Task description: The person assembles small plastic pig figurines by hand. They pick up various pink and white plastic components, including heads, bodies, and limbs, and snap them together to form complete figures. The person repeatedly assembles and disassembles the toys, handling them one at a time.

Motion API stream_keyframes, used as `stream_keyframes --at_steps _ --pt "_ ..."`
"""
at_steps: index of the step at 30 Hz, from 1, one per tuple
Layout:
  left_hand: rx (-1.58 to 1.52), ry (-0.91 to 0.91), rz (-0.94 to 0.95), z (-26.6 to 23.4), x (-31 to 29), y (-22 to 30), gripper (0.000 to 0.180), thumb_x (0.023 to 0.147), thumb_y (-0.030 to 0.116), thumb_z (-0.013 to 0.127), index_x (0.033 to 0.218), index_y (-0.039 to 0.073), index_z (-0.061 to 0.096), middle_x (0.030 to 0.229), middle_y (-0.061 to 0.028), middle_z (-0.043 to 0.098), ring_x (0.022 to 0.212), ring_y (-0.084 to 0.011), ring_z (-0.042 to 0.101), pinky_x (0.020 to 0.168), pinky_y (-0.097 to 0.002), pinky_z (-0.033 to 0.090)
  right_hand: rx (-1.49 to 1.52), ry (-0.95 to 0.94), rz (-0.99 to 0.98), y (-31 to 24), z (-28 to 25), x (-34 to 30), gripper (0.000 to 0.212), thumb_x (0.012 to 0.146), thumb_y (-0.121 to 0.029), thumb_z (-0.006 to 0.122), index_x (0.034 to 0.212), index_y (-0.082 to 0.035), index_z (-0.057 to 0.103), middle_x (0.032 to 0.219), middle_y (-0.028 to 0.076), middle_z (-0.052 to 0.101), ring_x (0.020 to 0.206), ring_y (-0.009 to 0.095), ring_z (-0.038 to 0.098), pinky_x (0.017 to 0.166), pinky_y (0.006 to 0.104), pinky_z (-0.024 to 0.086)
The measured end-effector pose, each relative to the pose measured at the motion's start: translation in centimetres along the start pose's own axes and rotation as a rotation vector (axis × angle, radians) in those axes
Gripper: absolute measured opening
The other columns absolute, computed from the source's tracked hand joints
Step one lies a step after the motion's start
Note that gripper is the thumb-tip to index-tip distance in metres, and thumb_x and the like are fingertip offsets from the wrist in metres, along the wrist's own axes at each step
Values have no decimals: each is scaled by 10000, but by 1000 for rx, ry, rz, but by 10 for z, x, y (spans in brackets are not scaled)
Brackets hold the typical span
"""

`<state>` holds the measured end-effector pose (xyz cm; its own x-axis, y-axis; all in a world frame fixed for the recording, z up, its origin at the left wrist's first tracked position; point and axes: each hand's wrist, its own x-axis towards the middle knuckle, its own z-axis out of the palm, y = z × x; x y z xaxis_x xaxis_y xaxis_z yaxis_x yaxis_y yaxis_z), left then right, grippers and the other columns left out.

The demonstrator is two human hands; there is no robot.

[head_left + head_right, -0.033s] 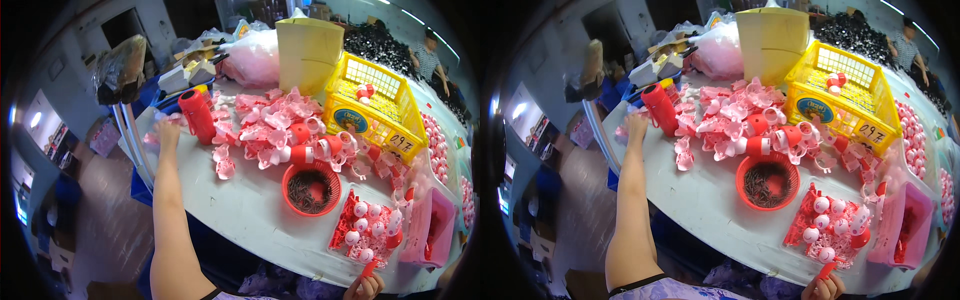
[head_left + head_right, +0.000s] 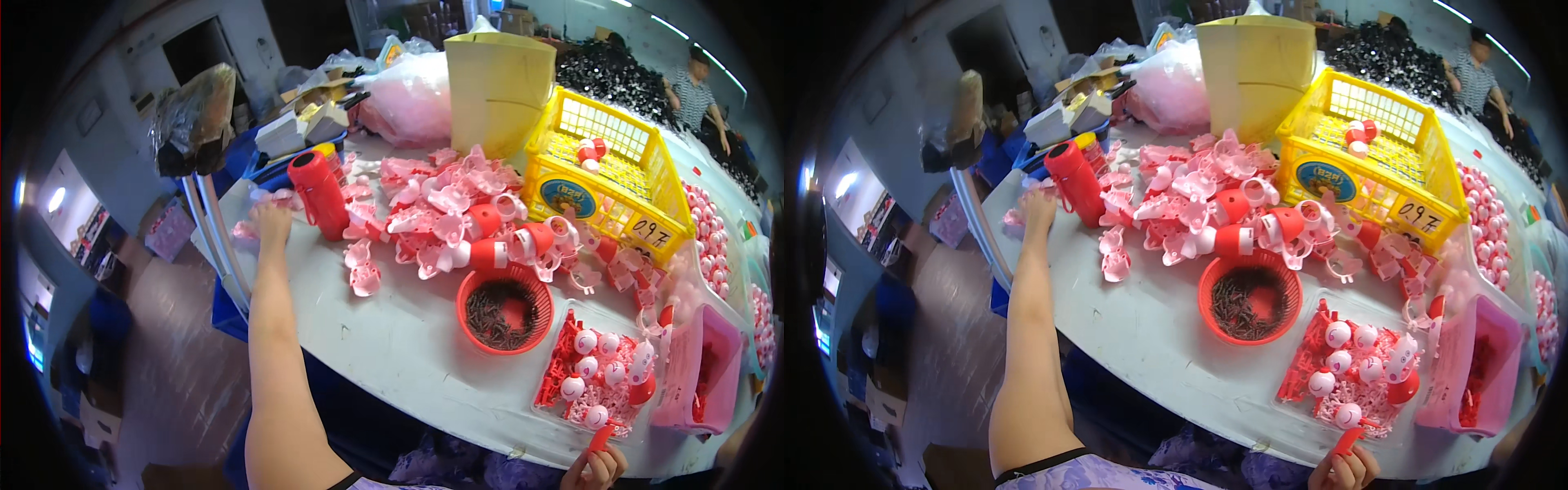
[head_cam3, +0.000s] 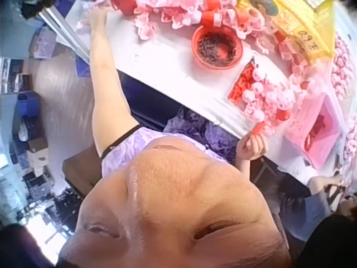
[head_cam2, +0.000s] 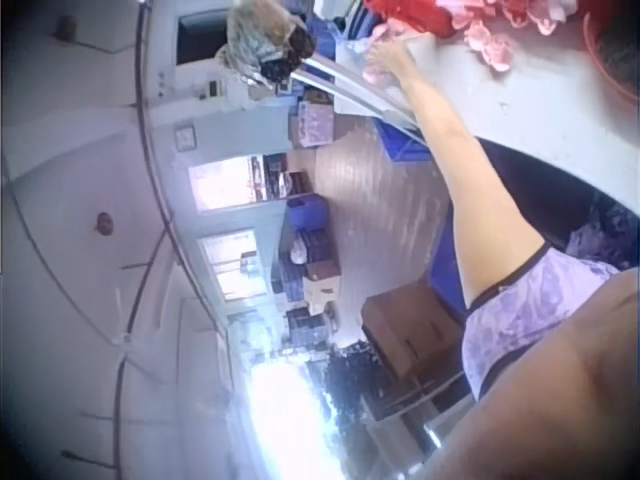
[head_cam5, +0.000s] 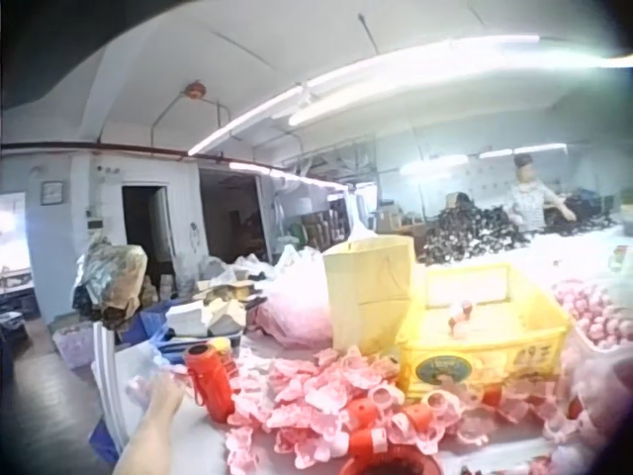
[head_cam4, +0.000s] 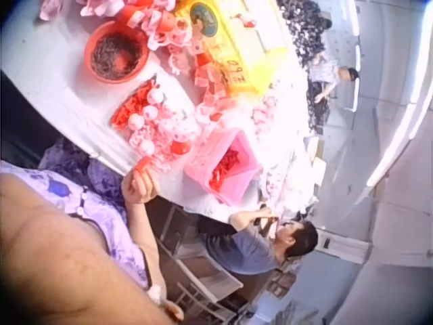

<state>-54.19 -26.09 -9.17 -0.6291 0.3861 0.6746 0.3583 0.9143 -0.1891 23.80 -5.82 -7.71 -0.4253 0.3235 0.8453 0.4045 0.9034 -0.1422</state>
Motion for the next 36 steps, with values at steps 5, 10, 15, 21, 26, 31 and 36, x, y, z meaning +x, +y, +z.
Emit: stream_keyframes --at_steps 5,10,15,21,26,31,36 --pt "-145 -251 -401 -63 -9 83 560 803 374 592 1254 56 495 1303 -193 485 1227 -375 420 970 -623 294 -35 -19 -19 0 -5 6 226 770 15 692 952 -42 572 872 79 623 819 249 615 755 327 499" --pt "-315 -94 -230 -33 0 67 532 783 330 625 1217 39 521 1213 -212 549 1141 -391 502 984 -519 357 -24 -20 -6 1 -6 -1 232 775 11 690 963 -50 570 886 72 625 845 259 622 766 335 503" --pt "-270 40 -120 -4 -1 63 375 800 350 597 1016 47 640 977 -202 661 887 -380 635 806 -473 485 -91 -5 16 9 -1 -16 278 705 -11 671 925 -135 553 884 33 607 842 232 579 747 316 463" --pt "-99 -117 -206 -44 14 63 271 859 276 513 930 42 628 931 -192 663 883 -373 636 757 -495 485 -47 17 42 8 0 -9 315 689 -47 716 942 -164 570 919 -6 621 861 198 590 710 269 482" --pt "-129 -41 -173 -114 -5 80 209 877 224 515 975 62 602 988 -151 661 910 -340 633 739 -462 487 7 18 6 8 -2 -3 321 688 -57 724 953 -159 573 927 -8 631 863 182 602 692 255 500" --pt "-419 1 -66 -241 -98 129 277 881 130 570 1148 58 596 1070 -174 646 934 -321 636 796 -402 493 41 84 -18 12 -3 -7 312 693 -61 737 942 -155 574 932 -3 653 851 173 612 694 256 518" --pt "-1188 228 7 -358 -204 210 280 989 112 421 1171 -17 590 1125 -171 639 987 -312 643 821 -393 536 190 126 44 14 -8 -6 308 704 -54 750 938 -141 569 886 4 652 843 203 626 692 283 503"
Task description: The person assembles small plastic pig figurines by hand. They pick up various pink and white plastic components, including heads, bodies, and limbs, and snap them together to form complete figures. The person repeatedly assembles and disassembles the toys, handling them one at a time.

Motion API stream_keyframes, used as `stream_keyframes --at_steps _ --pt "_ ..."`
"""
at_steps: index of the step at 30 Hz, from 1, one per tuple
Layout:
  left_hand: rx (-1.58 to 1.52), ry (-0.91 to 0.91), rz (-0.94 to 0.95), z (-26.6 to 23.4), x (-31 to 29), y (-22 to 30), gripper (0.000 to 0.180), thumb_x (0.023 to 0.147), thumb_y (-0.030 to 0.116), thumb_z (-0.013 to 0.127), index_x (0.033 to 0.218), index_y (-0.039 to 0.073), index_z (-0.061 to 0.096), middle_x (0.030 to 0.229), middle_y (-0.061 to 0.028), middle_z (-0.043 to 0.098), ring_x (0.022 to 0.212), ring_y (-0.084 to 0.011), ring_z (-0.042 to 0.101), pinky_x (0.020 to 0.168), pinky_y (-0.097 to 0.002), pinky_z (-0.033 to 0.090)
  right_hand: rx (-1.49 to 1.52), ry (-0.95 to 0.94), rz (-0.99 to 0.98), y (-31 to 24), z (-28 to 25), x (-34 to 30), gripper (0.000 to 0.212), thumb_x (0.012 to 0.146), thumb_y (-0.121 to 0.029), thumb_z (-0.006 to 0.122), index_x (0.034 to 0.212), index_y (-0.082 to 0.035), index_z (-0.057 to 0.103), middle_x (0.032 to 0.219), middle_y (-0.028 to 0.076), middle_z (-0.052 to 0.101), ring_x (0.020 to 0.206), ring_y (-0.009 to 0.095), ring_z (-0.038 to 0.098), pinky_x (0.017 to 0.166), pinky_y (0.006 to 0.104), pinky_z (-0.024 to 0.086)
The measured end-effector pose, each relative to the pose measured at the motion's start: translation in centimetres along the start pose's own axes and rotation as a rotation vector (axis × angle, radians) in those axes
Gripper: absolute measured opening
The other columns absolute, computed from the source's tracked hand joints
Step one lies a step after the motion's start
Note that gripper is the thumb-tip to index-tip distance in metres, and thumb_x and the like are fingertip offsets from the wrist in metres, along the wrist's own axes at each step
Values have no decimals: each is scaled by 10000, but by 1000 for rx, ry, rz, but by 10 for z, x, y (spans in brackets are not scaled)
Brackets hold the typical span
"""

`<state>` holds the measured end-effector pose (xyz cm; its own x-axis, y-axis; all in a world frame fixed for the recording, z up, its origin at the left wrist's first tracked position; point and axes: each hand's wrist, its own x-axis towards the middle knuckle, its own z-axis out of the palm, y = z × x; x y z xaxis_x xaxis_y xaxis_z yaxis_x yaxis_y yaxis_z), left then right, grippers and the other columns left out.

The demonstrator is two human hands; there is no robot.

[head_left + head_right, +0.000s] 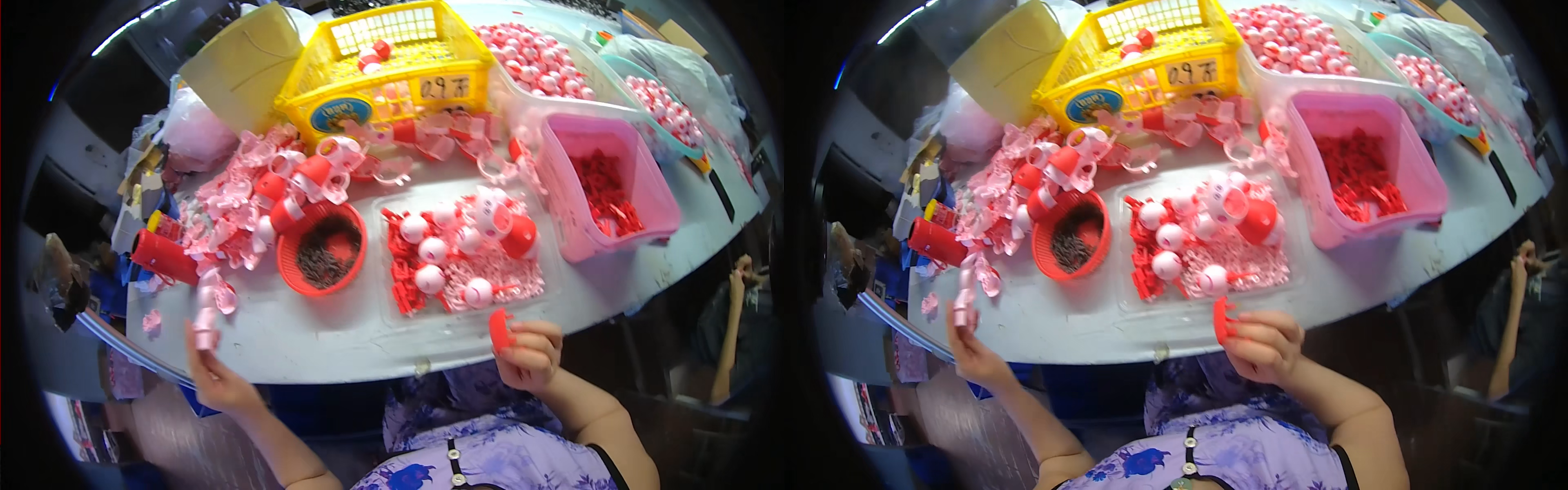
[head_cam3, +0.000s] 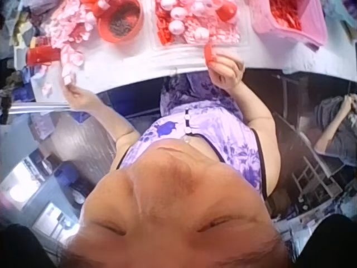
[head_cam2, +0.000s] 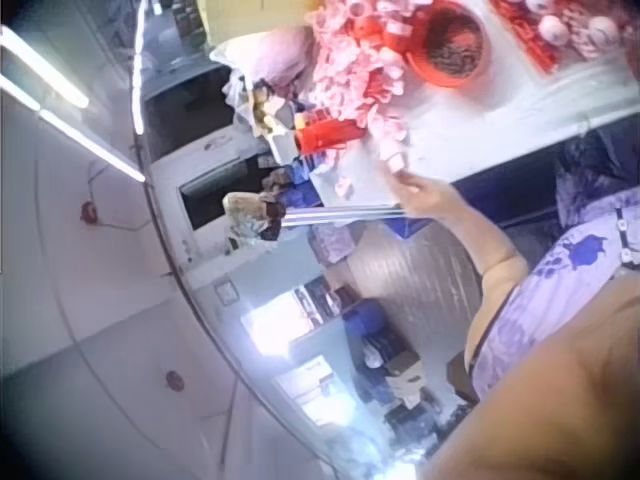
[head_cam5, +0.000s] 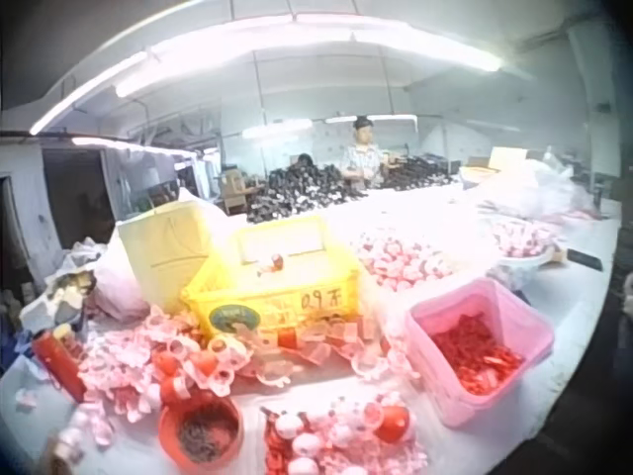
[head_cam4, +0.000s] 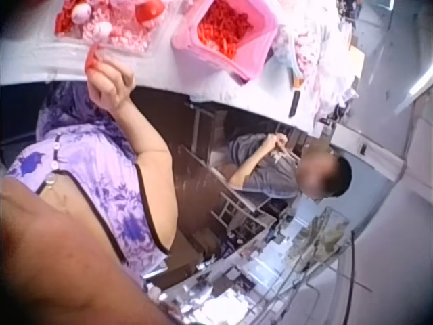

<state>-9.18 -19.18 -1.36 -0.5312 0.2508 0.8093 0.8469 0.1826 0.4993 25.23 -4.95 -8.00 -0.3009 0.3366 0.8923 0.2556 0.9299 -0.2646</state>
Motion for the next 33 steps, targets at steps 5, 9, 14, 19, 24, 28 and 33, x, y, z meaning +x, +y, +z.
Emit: stream_keyframes --at_steps 5,9,14,19,24,28,33 --pt "-259 -447 435 50 -63 102 221 878 46 570 1074 51 672 1128 -142 645 1040 -313 623 898 -398 499 399 94 341 -14 2 12 304 734 68 694 966 -72 556 884 64 626 870 248 582 788 322 450" --pt "-225 -614 534 69 -82 143 338 755 -41 609 1072 59 675 1147 -135 634 1180 -327 526 1004 -436 403 772 55 516 -34 -12 14 306 754 114 646 999 -38 544 975 98 592 985 233 538 884 328 413" --pt "-262 -690 447 70 -97 151 410 750 -78 549 1140 24 620 1270 -177 542 1225 -344 477 1006 -431 390 1067 -40 817 -43 -33 -4 270 837 76 592 1079 -16 515 1027 99 553 1043 190 526 952 315 394" --pt "-473 -706 320 44 -101 164 457 727 38 678 1174 52 588 1216 -184 553 1073 -342 546 936 -448 431 1281 -123 1092 -46 -37 -7 235 899 17 558 1122 -14 495 1108 81 557 1098 136 523 968 294 395" --pt "-654 -854 107 32 -112 170 499 710 80 749 1178 34 580 1211 -189 561 1070 -327 563 893 -413 466 1251 -199 987 -51 -28 -2 219 923 -19 537 1137 -1 494 1119 74 561 1079 127 533 965 283 402" --pt "-526 -751 195 38 -88 161 470 731 83 741 1173 35 587 1221 -183 556 1080 -337 556 896 -413 462 1271 -148 935 -52 -25 2 212 924 -20 538 1130 0 495 1113 76 554 1081 134 527 971 285 397" --pt "-118 -715 245 73 -65 144 367 797 177 701 1125 44 607 1119 -129 616 1079 -285 553 1053 -468 276 1346 -71 917 -54 -26 0 215 923 -24 543 1131 -4 493 1115 67 541 1088 138 515 973 289 393"
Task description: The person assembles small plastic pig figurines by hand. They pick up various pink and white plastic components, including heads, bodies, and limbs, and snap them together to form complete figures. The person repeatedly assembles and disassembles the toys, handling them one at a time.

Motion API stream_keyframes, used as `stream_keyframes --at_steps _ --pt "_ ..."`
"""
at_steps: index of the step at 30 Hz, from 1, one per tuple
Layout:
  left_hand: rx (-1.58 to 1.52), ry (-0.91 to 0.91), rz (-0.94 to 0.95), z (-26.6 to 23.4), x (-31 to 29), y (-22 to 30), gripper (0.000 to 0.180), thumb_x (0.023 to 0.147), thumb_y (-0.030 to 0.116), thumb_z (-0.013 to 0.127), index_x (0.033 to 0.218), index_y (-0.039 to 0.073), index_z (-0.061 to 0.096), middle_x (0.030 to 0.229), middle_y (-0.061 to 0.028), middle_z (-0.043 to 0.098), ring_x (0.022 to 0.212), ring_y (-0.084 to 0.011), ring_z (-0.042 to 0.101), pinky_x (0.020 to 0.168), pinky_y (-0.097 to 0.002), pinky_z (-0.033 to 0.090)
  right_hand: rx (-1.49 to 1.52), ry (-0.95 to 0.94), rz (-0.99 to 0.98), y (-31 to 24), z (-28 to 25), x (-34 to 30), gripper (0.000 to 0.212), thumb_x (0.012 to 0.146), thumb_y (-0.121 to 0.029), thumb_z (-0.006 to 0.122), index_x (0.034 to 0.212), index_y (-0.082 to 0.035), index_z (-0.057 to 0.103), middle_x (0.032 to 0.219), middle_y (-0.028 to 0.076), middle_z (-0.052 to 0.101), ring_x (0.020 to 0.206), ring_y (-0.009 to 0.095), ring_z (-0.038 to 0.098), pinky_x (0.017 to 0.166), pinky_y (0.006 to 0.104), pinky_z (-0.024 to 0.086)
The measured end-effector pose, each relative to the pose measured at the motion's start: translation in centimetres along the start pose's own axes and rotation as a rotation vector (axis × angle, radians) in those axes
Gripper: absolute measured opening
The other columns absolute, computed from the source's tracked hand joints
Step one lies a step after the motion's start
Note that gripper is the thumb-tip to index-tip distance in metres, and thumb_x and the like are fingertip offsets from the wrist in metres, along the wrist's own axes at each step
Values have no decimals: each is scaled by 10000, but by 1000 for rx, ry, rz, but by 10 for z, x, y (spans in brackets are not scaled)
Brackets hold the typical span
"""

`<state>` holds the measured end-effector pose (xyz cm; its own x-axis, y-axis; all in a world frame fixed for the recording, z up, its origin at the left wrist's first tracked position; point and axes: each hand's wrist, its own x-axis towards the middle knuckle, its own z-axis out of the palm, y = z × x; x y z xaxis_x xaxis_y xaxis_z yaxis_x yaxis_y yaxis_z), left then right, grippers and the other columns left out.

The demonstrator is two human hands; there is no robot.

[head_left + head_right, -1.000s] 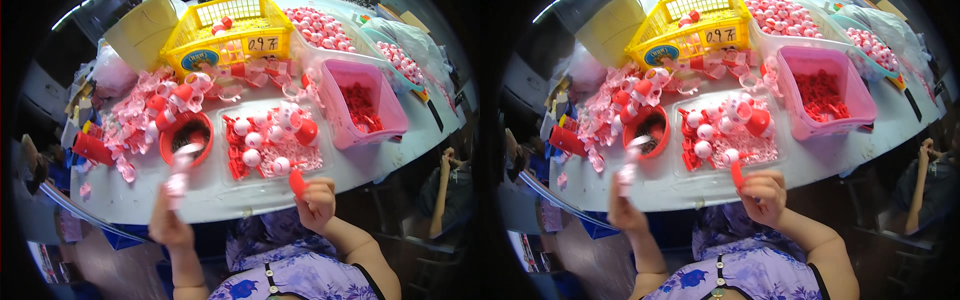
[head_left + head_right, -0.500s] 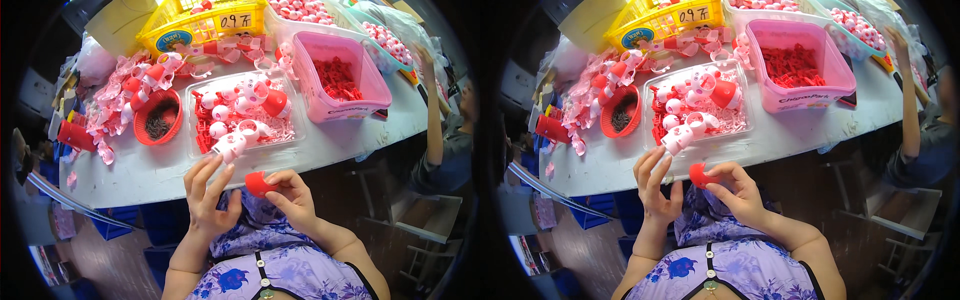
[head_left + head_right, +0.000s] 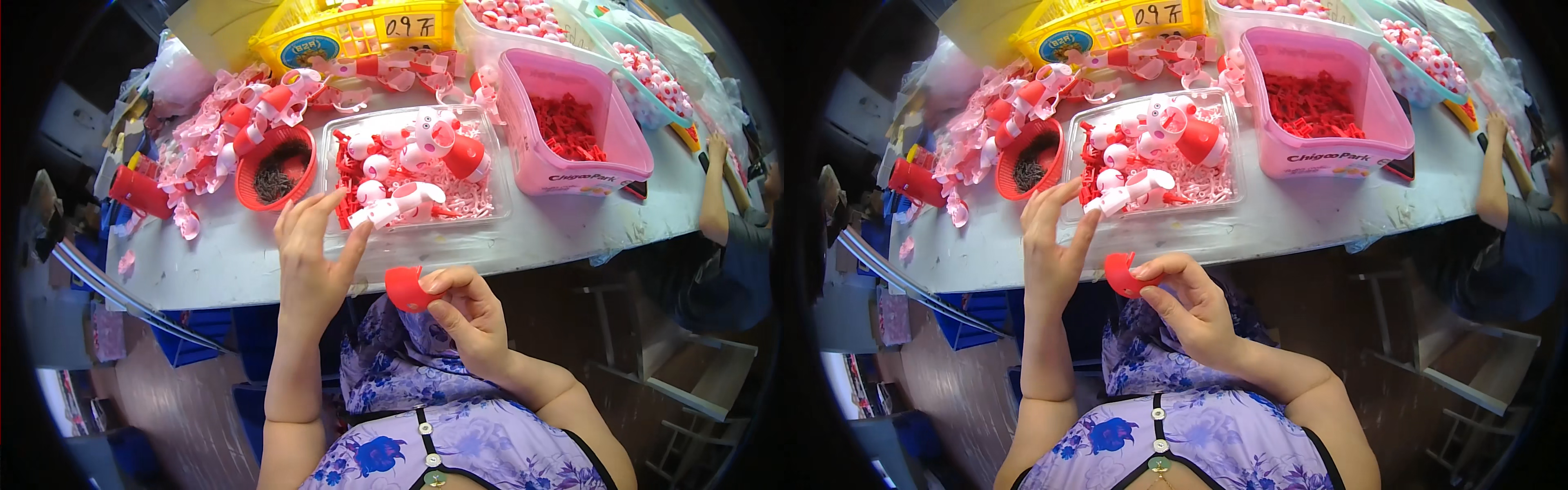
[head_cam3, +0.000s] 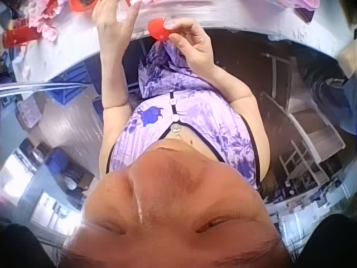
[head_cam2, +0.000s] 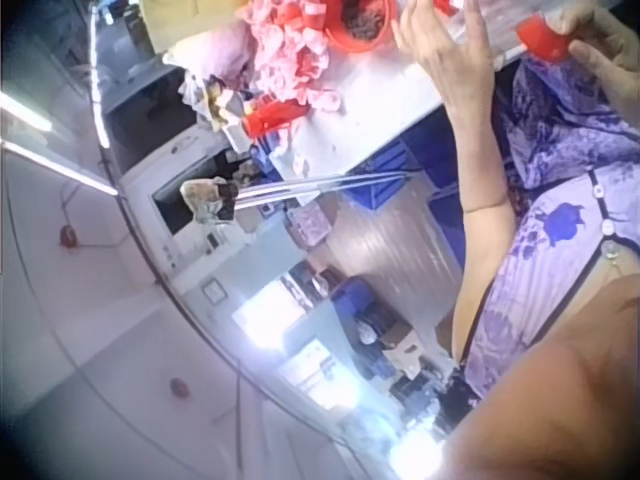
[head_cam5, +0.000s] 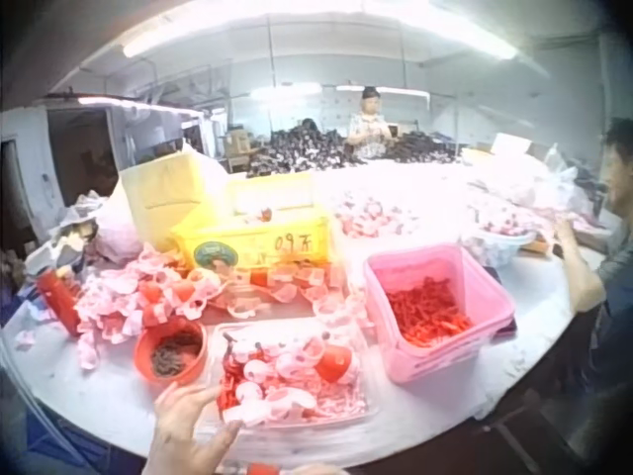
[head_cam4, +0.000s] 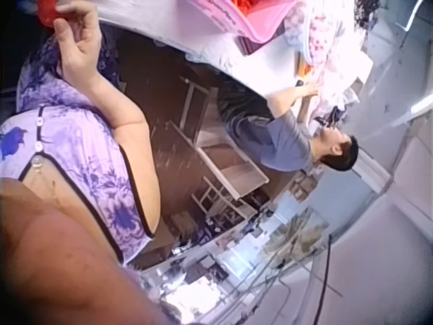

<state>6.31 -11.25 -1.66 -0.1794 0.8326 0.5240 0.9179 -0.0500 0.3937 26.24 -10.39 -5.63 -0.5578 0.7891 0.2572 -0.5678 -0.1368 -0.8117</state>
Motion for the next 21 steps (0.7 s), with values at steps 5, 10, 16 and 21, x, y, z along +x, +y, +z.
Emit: stream_keyframes --at_steps 5,10,16,21 --pt "-118 -90 -12 11 2 4 332 769 200 731 1051 53 638 1019 -93 647 1029 -252 579 1105 -515 151 173 72 129 6 -9 -4 217 933 -58 542 1141 -23 491 1126 58 537 1077 124 509 963 274 381" --pt "-143 92 17 21 -8 24 342 706 152 783 1008 64 650 1001 -77 648 1006 -227 597 1118 -524 115 447 168 152 7 -18 8 236 943 -113 545 1159 -42 480 1107 59 548 1063 117 516 966 267 373" --pt "-164 200 155 48 -29 31 445 677 46 762 1096 67 613 1094 -101 606 1032 -249 590 1093 -520 242 533 247 181 -4 -15 23 240 951 -138 532 1172 -58 479 1115 60 553 1077 131 527 975 278 389" --pt "-230 140 120 47 -37 38 537 683 84 761 1184 67 568 1199 -138 532 1140 -290 510 1087 -515 258 461 309 202 -1 -15 24 236 953 -146 532 1166 -55 486 1115 58 548 1085 122 524 967 266 398"
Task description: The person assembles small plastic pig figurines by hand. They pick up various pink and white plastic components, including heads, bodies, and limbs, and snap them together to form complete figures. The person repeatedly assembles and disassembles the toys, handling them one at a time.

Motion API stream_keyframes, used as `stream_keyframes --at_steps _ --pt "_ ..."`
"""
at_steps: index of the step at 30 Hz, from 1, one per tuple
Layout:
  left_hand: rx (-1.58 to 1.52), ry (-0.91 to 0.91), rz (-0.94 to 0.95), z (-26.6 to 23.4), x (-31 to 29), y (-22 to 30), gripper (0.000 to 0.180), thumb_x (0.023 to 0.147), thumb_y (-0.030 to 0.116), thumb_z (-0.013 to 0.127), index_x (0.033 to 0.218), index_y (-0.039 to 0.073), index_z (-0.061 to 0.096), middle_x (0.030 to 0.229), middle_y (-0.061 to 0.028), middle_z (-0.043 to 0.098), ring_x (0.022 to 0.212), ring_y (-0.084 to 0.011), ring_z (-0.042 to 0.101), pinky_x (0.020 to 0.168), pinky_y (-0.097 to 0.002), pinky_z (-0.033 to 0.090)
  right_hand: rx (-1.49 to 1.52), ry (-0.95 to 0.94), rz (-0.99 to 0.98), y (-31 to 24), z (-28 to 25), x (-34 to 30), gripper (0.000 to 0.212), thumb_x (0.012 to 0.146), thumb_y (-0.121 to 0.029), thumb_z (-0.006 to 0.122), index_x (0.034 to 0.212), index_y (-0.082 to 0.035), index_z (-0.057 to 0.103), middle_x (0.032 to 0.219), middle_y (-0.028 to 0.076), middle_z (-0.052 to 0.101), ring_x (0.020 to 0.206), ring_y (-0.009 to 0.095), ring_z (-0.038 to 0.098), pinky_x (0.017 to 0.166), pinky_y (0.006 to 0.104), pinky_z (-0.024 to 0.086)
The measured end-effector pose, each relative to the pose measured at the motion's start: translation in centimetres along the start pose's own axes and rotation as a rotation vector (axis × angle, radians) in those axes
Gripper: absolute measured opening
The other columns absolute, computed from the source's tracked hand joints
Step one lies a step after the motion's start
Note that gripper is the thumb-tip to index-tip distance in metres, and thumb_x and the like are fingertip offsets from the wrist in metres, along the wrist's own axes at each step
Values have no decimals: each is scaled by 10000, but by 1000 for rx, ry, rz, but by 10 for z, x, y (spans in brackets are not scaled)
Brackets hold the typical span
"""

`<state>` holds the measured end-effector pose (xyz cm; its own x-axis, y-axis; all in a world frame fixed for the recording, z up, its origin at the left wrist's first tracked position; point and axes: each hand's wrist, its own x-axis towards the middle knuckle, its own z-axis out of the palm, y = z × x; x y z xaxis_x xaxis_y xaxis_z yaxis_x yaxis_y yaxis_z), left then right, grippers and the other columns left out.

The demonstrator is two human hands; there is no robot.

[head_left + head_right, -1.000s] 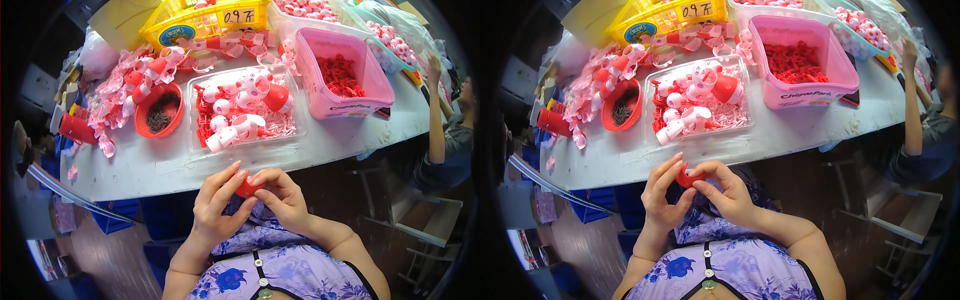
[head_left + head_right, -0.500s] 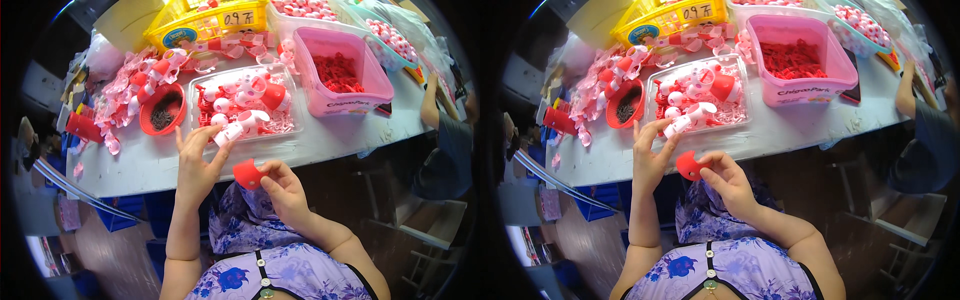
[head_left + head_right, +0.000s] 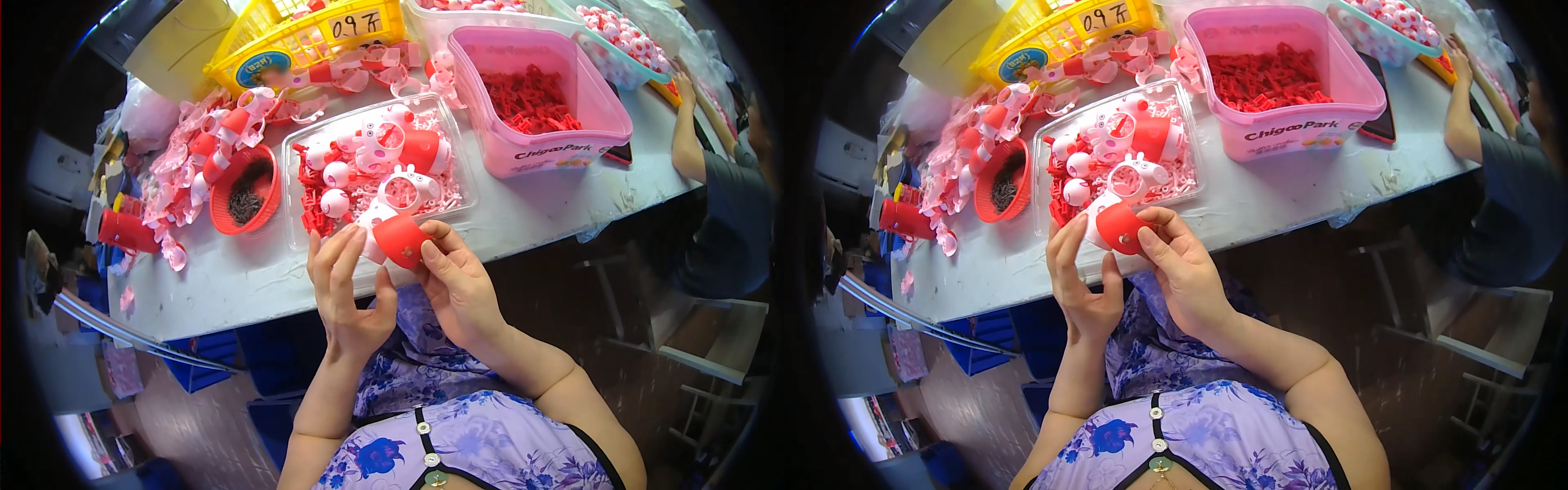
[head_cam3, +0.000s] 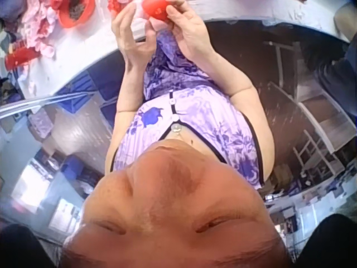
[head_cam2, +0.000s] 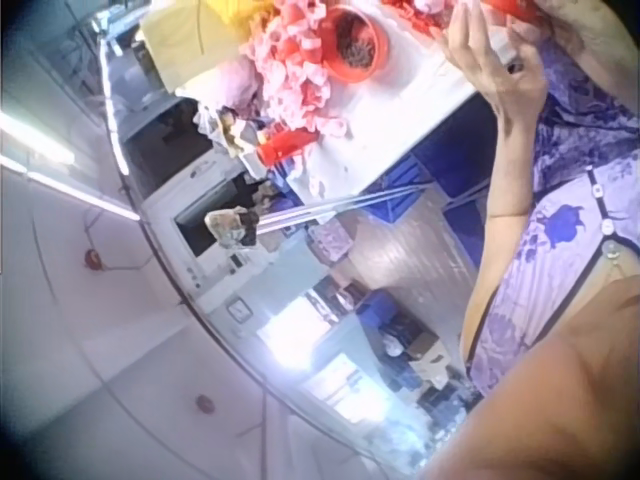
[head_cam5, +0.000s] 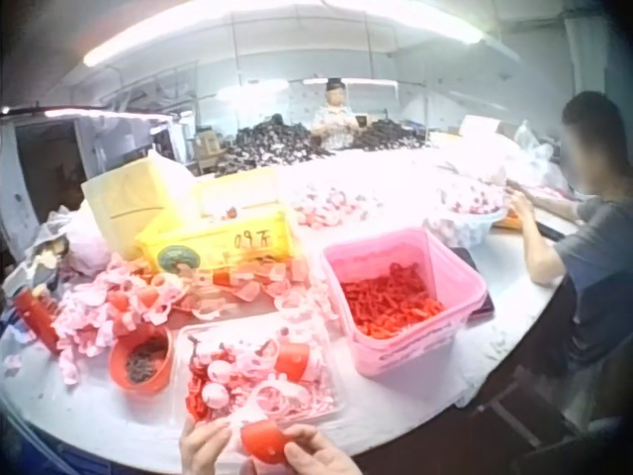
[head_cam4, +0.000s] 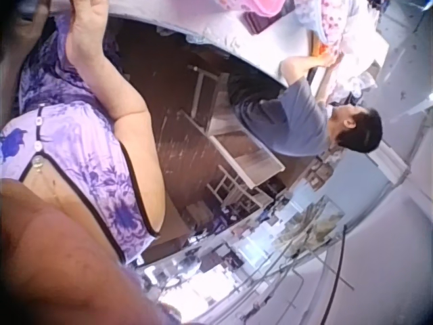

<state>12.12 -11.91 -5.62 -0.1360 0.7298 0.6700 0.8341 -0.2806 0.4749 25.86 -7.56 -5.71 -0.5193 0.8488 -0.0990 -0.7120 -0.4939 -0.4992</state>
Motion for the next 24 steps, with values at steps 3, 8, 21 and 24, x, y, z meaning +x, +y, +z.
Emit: stream_keyframes --at_steps 3,8,21,24 --pt "-76 -38 -56 -7 8 14 591 676 129 777 1221 78 556 1262 -153 476 1177 -314 457 1069 -490 283 -48 -7 -42 2 0 -1 230 951 -133 536 1161 -50 493 1104 55 549 1048 109 531 917 250 421" --pt "39 -150 -55 -11 13 12 720 655 93 787 1313 138 500 1317 -139 430 1182 -301 452 999 -418 367 -95 -12 28 -2 -1 0 236 930 -99 564 1151 -38 509 1080 52 547 969 85 532 836 227 441" --pt "33 -6 70 -1 18 -5 616 607 70 800 1173 62 555 1148 -117 612 1020 -280 567 883 -381 421 -246 38 -16 7 7 2 307 936 -123 547 1208 -4 468 1122 78 525 982 93 538 867 264 444" --pt "-24 23 80 0 16 -11 621 611 52 808 1175 59 549 1149 -126 610 1019 -286 574 881 -385 450 -133 66 63 4 8 1 352 961 -176 511 1256 -10 413 1111 87 560 1008 108 549 874 287 448"
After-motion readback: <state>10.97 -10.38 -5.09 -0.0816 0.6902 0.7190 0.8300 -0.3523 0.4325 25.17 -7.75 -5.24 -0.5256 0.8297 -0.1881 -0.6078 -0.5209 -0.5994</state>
